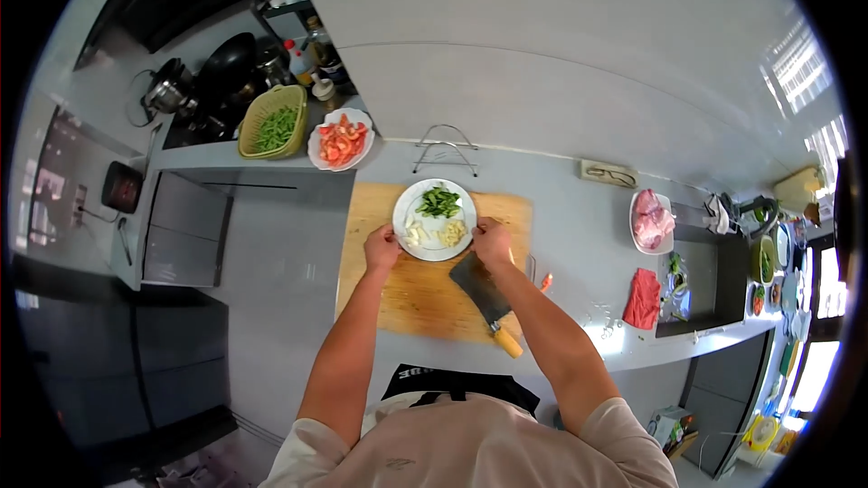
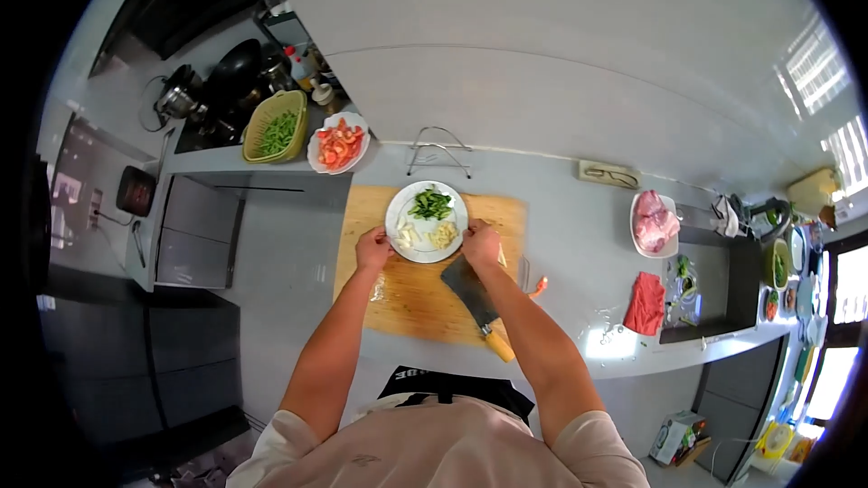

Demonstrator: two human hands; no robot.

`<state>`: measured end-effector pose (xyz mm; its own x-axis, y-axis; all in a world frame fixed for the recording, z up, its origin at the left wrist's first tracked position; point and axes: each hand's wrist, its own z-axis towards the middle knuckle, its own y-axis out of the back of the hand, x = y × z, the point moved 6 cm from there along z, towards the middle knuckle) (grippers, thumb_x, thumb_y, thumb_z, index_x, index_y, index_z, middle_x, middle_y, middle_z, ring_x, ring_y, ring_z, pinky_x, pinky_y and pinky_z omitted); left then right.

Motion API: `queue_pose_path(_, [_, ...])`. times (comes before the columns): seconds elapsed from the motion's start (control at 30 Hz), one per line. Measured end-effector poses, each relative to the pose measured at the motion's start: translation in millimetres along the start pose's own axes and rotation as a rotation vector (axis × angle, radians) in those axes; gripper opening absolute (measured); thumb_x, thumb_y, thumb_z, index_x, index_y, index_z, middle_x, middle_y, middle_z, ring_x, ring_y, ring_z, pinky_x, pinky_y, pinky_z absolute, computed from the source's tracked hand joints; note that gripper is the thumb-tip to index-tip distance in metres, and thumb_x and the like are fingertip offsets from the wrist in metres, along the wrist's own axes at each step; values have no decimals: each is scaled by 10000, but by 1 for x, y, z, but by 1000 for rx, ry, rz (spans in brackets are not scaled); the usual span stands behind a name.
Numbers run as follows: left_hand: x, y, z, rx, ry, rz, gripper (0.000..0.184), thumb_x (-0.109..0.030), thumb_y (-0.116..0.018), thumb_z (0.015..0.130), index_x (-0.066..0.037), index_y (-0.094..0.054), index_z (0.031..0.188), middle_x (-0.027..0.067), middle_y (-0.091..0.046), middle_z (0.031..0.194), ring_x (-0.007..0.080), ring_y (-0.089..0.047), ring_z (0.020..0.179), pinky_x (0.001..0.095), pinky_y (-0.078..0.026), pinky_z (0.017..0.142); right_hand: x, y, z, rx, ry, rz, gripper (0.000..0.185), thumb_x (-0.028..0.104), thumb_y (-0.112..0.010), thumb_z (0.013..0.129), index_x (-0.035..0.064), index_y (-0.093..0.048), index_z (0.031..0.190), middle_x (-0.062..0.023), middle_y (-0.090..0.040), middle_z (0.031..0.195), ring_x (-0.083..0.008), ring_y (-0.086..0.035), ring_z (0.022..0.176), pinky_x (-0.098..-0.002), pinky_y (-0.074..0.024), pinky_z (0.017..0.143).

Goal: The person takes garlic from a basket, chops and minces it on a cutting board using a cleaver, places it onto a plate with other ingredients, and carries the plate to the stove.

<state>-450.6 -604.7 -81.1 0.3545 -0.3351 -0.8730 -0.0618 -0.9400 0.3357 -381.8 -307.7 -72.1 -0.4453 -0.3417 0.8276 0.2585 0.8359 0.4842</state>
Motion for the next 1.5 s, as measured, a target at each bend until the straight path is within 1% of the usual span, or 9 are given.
queue_pose_path(0.17, [-9,3,-3,51,46,-5,221,44,-632,981,-17,-757,1152,82,-761,928,142,-720,751,304,-626,627,-3,-3,-3,2,-127,117,178,28,-637,937,-1,-747,1074,-90,-775,858,-147,-701,609,-313,-573,615])
queue_pose_path(0.33, [-18,11,-7,122,31,-56,203,55,-638,969,13,-751,1132,94,-767,934,145,-724,742,295,-625,632,37,17,-34,-6,-175,109,205,30,-659,907,0,-750,1088,-90,-776,863,-143,-702,612,-308,-564,608])
queue_pose_path(0.53, [-55,2,-19,275,-36,-8,212,44,-640,975,16,-742,1159,90,-774,961,148,-728,757,289,-621,652,18,39,-64,-169,-217,208,224,11,-644,899,2,-750,1096,-75,-769,857,-136,-698,651,-309,-538,586])
queue_pose_path(0.87, [-112,-113,-22,460,-140,3,228,28,-668,955,10,-746,1168,78,-778,932,140,-724,711,284,-597,640,4,154,-66,-339,-235,297,184,-21,-636,905,-44,-728,1062,-107,-767,874,-148,-706,642,-305,-566,609])
queue_pose_path(1.07, [-126,-179,-22,496,-79,99,280,35,-620,983,12,-714,1245,83,-761,1032,143,-717,784,269,-599,675,-34,202,-29,-365,-198,319,202,-25,-622,905,-30,-737,1071,-98,-754,854,-165,-699,650,-313,-575,616])
queue_pose_path(1.1, [-110,-193,-14,496,-53,-47,276,36,-611,986,-2,-720,1237,83,-763,1044,141,-721,801,267,-597,671,-39,202,-21,-355,-188,303,208,-25,-618,906,-27,-738,1076,-98,-752,853,-169,-700,655,-315,-577,617])
queue_pose_path(1.2, [-112,-186,-25,413,-104,-108,224,34,-627,986,-5,-733,1179,71,-746,956,143,-716,774,282,-599,636,-32,207,-8,-237,-156,328,222,-27,-587,947,-29,-714,1130,-99,-750,887,-160,-684,672,-314,-557,613])
queue_pose_path(1.23, [-114,-180,-28,418,-70,-118,221,36,-636,985,1,-729,1182,79,-746,950,147,-718,778,291,-607,638,-24,206,-6,-218,-133,324,211,19,-631,958,-12,-700,1155,-76,-737,880,-121,-641,618,-282,-455,484])
queue_pose_path(1.5, [-105,-54,-37,164,-3,-254,157,25,-646,969,13,-732,1100,77,-741,934,143,-719,793,294,-616,657,53,128,-14,-6,-120,368,245,-5,-653,962,-36,-665,1204,-59,-695,851,-111,-609,606,-262,-429,469])
